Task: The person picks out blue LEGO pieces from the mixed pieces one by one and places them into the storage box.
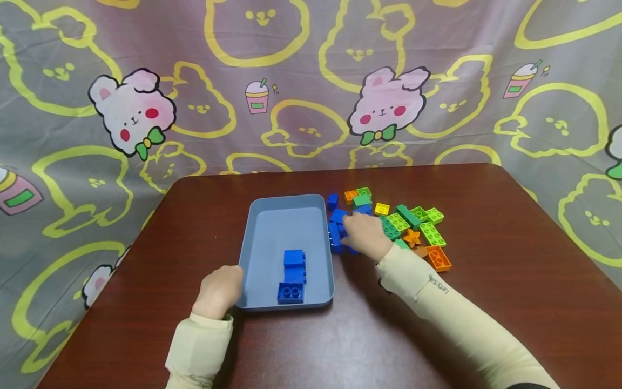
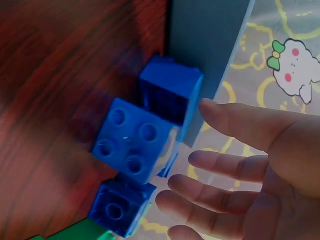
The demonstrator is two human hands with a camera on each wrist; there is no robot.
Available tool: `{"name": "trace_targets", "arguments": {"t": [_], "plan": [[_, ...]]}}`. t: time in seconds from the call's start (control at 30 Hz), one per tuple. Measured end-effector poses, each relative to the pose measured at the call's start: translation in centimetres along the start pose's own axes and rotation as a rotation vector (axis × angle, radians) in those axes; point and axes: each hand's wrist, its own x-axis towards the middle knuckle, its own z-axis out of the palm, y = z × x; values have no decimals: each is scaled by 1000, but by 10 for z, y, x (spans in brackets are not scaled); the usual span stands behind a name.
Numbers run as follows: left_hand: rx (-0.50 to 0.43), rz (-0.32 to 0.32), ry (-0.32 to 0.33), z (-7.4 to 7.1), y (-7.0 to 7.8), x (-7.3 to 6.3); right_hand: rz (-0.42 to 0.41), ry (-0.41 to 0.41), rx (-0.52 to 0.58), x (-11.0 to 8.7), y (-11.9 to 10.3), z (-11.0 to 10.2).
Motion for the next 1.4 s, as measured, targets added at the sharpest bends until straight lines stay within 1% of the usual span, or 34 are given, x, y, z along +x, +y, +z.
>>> {"name": "trace_targets", "arguments": {"t": [0.17, 0.37, 0.67, 0.77, 0.9, 1.1, 1.23, 1.4], "plan": [[-2, -5, 3, 1, 0, 0, 31, -26, 3, 0, 4, 5], [-5, -18, -10, 1, 0, 0, 50, -55, 50, 1, 3, 7], [-10, -10, 5, 0, 0, -2, -4, -31, 141, 1, 6, 13], [-7, -15, 1, 0, -1, -1, -28, -10, 151, 0, 7, 13], [-5, -14, -4, 0, 0, -1, -36, -3, 151, 0, 8, 12], [-10, -5, 3, 0, 0, -1, -13, -31, 141, -1, 12, 11], [-17, 9, 9, -1, 0, -1, -2, -47, 157, -3, 15, 9], [-24, 20, 23, -1, -1, -1, -11, 0, 194, -4, 16, -3]]}}
